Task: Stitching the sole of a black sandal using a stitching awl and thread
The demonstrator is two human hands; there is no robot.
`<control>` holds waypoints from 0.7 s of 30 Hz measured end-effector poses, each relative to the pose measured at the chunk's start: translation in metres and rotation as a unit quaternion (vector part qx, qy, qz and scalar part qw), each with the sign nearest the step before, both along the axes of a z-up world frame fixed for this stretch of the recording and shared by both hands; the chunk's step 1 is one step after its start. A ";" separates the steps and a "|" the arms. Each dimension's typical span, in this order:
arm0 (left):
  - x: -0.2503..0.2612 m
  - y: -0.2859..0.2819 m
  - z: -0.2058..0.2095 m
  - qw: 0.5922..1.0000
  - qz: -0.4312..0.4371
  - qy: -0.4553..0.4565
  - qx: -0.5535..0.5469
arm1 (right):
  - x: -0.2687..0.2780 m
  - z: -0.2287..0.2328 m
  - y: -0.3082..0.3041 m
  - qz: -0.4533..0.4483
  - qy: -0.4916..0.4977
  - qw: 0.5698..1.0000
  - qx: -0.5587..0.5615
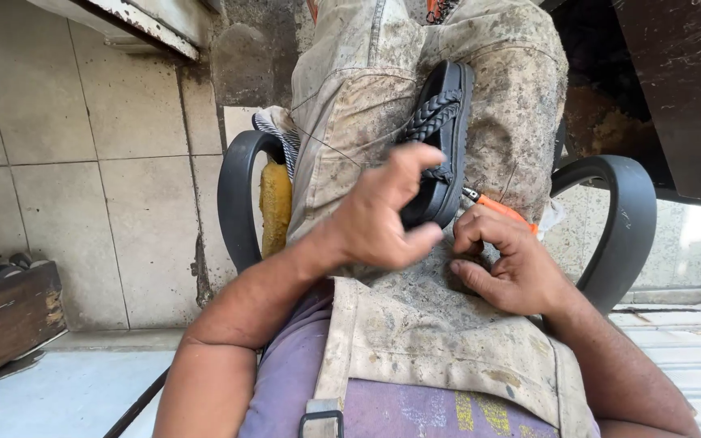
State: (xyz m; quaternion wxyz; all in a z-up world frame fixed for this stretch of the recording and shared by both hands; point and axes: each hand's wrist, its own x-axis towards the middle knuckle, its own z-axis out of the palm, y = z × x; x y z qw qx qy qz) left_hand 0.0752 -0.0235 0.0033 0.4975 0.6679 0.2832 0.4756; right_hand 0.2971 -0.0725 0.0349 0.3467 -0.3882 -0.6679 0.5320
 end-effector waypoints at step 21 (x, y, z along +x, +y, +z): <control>-0.011 -0.009 -0.024 0.939 0.185 0.291 -0.014 | 0.070 0.011 -0.010 0.098 -0.147 0.981 -0.077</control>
